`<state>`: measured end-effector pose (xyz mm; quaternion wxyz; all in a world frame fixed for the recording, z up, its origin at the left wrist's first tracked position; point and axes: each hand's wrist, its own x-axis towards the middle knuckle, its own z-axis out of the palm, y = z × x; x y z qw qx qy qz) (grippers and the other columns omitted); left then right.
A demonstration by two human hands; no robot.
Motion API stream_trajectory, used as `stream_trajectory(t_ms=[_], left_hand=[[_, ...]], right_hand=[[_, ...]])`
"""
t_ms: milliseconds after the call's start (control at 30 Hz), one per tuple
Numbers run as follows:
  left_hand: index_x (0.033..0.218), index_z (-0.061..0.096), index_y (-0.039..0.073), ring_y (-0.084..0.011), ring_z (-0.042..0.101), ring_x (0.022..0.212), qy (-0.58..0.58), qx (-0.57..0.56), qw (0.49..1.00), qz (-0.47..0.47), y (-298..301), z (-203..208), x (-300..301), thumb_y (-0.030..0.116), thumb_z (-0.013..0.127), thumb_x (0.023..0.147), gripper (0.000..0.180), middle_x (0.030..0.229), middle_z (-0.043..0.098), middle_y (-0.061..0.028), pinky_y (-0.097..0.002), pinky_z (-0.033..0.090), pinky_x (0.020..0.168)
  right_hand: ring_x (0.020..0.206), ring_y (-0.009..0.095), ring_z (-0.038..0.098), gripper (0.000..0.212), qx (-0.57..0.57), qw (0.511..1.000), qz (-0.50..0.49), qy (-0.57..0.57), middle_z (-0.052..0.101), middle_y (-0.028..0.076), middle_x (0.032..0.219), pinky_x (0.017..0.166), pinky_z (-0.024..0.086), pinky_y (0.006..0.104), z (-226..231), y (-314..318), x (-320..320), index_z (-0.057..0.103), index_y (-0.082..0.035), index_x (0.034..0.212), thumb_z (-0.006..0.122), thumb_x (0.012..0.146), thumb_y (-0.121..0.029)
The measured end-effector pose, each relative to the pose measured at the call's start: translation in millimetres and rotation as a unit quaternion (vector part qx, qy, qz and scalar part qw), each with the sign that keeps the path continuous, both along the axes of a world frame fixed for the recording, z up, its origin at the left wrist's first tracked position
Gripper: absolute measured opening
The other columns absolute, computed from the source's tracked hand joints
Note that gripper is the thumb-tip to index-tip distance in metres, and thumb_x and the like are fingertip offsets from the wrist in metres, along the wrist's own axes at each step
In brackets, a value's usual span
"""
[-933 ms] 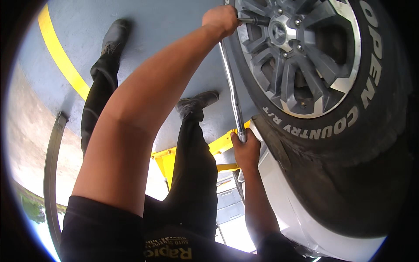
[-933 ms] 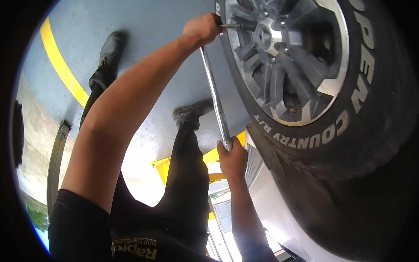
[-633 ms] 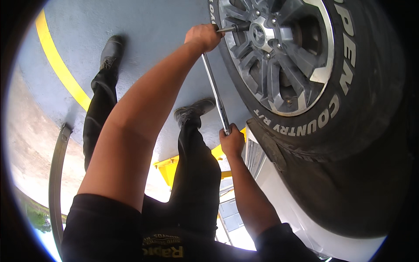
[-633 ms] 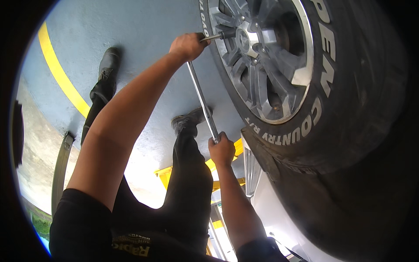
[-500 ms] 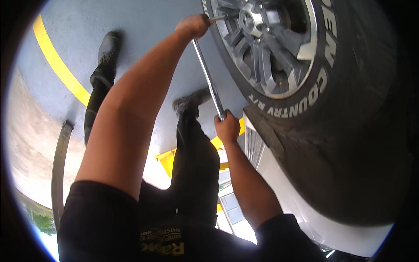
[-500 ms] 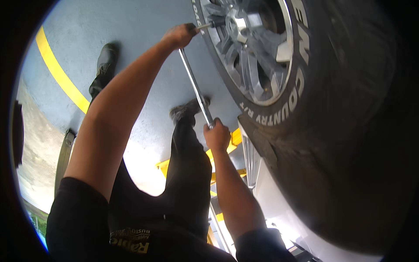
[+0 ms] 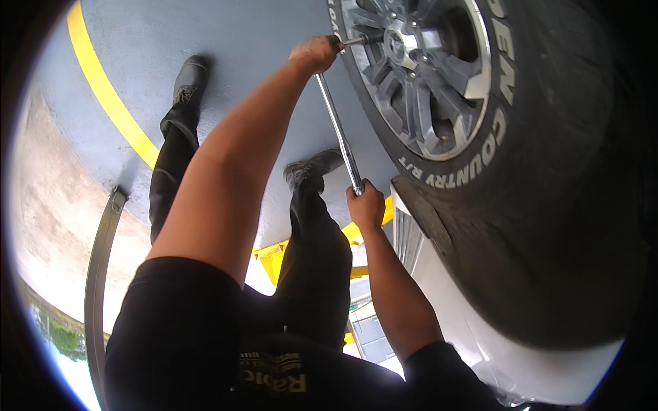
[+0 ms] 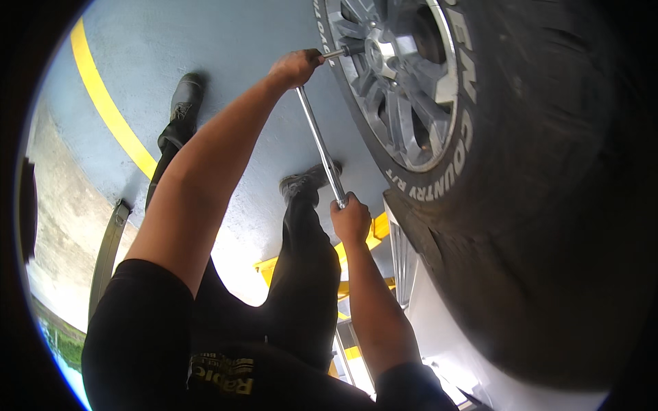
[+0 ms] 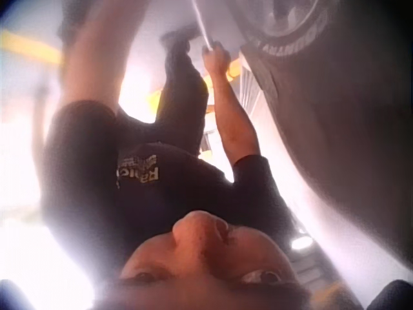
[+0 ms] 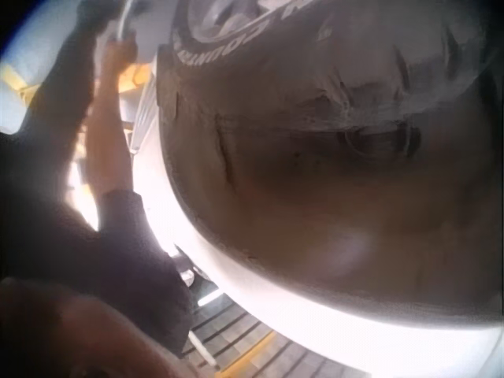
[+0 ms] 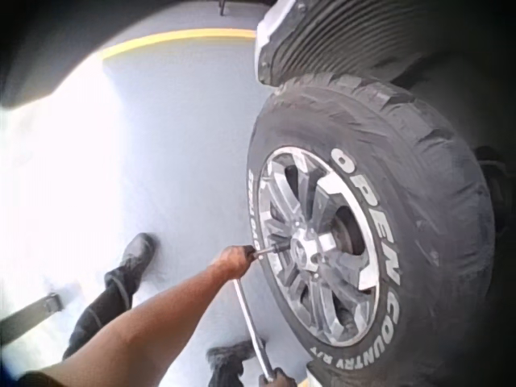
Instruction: The person uses a torque wrench to tighten lug nuts on the wheels of a silver pickup truck in a service bay. After completing the tightening, the person walks to a tool cart, places the torque wrench in a drawer, and briefly handles a tire on the floor.
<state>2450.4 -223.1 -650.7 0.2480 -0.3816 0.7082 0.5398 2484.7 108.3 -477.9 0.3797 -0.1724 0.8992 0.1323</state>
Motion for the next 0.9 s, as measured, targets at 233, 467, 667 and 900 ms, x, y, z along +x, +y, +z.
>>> stream_trajectory(t_ms=[233,467,667,900], left_hand=[[0.12,0.07,0.01,-0.0293,0.07,0.093,0.036,0.006,0.996,0.079,0,-13,39,0.044,0.053,0.103,0.042,0.1,0.074,-0.0116,-0.0426,0.052,0.087],[0.109,0.075,0.008,-0.0298,0.071,0.091,0.057,-0.042,0.995,0.069,-45,46,-7,0.038,0.065,0.096,0.034,0.096,0.075,-0.012,-0.0433,0.054,0.082],[0.106,0.077,0.011,-0.0324,0.07,0.104,0.018,-0.063,0.992,0.106,-43,35,-13,0.037,0.07,0.092,0.03,0.106,0.075,-0.0136,-0.0451,0.056,0.088],[0.131,0.063,0.016,-0.0375,0.064,0.115,0.055,-0.098,0.993,0.023,-21,45,-7,0.043,0.055,0.1,0.041,0.119,0.07,-0.016,-0.0477,0.049,0.101]], right_hand=[[0.085,0.041,0.071,0.027,0.059,0.997,0.003,-0.044,0.073,0.018,0.087,0.079,0.056,0.0491,112,-65,0,0.064,-0.005,0.094,0.069,0.089,-0.031],[0.08,0.04,0.07,0.028,0.004,0.998,-0.049,-0.026,0.071,0.017,0.08,0.075,0.054,0.0487,119,-81,-8,0.062,-0.004,0.09,0.07,0.089,-0.03],[0.079,0.043,0.068,0.031,-0.007,0.999,-0.037,-0.038,0.07,0.018,0.078,0.072,0.052,0.0511,118,-95,-28,0.062,-0.003,0.086,0.071,0.086,-0.033],[0.082,0.046,0.069,0.026,-0.034,0.999,0.01,0.041,0.07,0.022,0.08,0.076,0.055,0.0552,-20,3,-3,0.063,-0.009,0.087,0.07,0.083,-0.033]])
